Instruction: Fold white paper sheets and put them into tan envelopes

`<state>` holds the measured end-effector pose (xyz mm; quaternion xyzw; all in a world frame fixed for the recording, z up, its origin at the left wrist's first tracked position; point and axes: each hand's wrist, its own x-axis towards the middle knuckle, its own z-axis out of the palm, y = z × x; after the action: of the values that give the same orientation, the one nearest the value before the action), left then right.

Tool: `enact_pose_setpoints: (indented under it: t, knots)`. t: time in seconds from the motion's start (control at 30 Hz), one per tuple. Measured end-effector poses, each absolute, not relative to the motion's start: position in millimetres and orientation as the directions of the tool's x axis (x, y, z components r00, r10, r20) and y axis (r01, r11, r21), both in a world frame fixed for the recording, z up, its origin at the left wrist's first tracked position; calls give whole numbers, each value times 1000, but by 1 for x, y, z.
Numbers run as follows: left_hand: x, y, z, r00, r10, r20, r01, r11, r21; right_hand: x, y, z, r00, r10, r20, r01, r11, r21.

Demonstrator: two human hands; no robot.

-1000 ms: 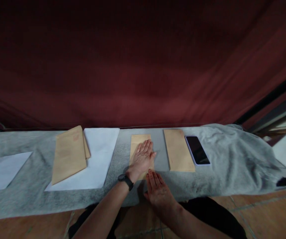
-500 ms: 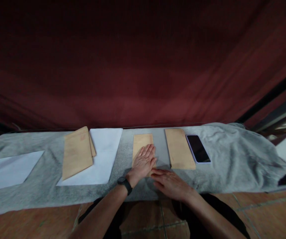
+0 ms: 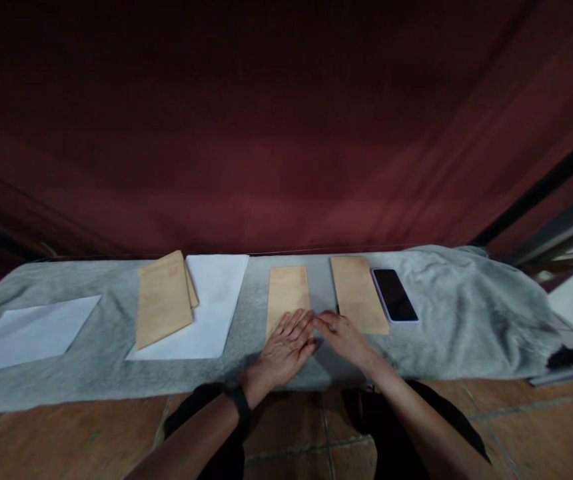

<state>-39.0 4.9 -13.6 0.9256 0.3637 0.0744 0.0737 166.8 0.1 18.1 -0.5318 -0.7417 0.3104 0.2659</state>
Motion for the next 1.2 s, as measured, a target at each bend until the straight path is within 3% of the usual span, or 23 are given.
enact_pose_setpoints:
  t: [0.1,0.27,0.33,0.5,0.77,1.2]
  knots:
    - [-46,-10,-10,769,637,49,621,-763,179,156,4,6,-271,952,142,669,292,-684]
    - [-51,-40,-11,742,669,53,656,-739,153,144,1,-14,-437,883,171,786,468,-404]
    - [-49,-50,-12,712,696,94,683,-717,140,144,0,-18,-460,874,155,803,484,-347]
    - [-42,-64,-10,665,728,168,726,-683,85,149,2,-20,-488,861,141,801,506,-320]
    - [-41,-74,-10,640,750,169,761,-649,-2,149,-4,-24,-466,877,120,833,480,-275]
    - [-57,-77,-15,560,805,195,812,-580,63,148,-19,-33,-434,889,147,856,458,-238]
